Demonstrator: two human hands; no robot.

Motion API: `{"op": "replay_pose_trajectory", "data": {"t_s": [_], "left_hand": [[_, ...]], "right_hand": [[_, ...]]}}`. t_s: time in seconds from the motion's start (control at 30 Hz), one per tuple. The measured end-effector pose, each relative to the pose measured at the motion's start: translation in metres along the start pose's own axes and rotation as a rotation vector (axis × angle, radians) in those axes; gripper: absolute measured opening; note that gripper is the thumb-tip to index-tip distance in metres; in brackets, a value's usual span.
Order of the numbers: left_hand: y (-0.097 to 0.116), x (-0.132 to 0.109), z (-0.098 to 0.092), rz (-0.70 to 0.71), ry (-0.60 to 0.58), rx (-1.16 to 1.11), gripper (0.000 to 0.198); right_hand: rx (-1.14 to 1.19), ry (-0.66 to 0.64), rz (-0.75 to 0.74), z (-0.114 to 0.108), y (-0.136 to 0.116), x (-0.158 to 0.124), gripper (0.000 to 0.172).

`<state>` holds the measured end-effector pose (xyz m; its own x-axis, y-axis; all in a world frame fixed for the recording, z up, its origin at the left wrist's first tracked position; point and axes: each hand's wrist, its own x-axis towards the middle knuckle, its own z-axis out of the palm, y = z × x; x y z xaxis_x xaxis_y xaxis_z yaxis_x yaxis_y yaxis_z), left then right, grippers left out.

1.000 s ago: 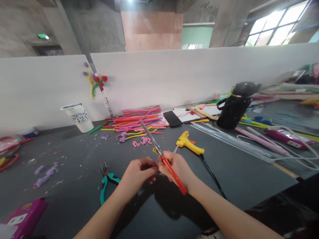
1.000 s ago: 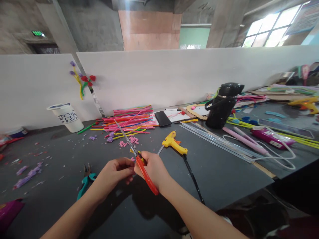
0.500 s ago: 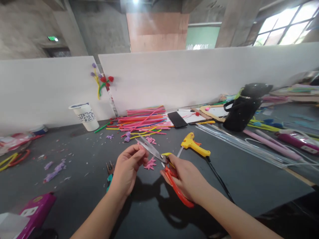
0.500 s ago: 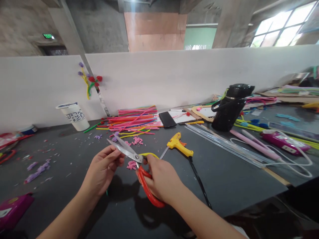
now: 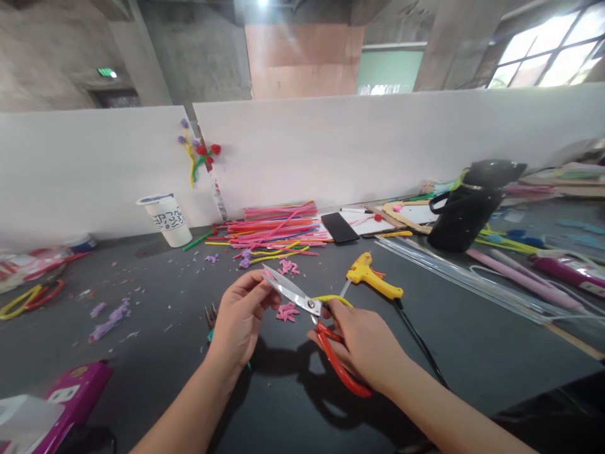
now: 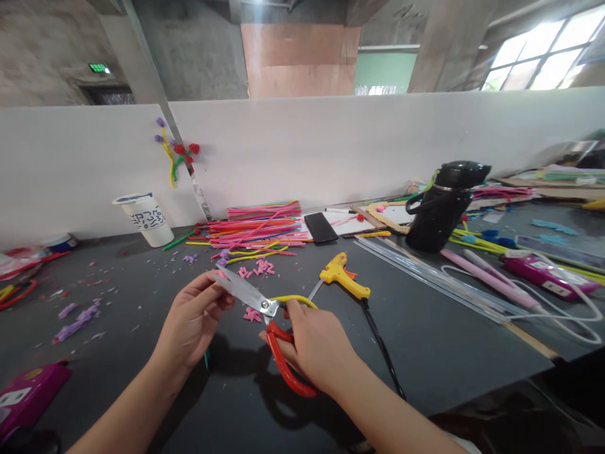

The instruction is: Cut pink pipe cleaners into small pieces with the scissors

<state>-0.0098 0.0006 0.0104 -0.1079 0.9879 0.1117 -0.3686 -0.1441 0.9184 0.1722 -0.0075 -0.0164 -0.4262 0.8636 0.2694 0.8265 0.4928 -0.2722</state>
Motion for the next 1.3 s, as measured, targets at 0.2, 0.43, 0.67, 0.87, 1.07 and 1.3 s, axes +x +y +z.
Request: {"op": "replay_pose_trajectory", "data": {"t_s": [0.2,0.43,0.67,0.87,1.07,1.3], "left_hand": [[0.0001,-0.0003,0.0006,0.004,-0.014,-0.029,0.004],[0.0005,0.0002,0.0004,0.014,-0.048,-0.033,0.005],[-0.0002,-0.0002,-0.0004,0.016,-0.05,-0.038,0.005],[0.0002,-0.0004,-0.0006,0.01,-0.037,-0.035,0.004],[0.0,0.0011,-0.0017,0.034,-0.04,-0.027,0.004],[-0.0013,0.0044,-0.0035,0.039,-0.015,0.012,0.002]], "right_hand": [[-0.026,0.018,-0.019,0.0021,0.0019,-0.0007,0.022],[-0.027,-0.013,0.001,0.003,0.0001,-0.0012,0.021],[-0.04,0.016,-0.016,0.0042,0.0002,0.0011,0.02],[-0.035,0.024,-0.001,0.005,-0.0013,0.0007,0.022],[-0.052,0.01,0.024,0.0029,-0.0026,0.0006,0.025],[-0.104,-0.007,0.039,0.0,-0.0034,0.0005,0.03]]}}
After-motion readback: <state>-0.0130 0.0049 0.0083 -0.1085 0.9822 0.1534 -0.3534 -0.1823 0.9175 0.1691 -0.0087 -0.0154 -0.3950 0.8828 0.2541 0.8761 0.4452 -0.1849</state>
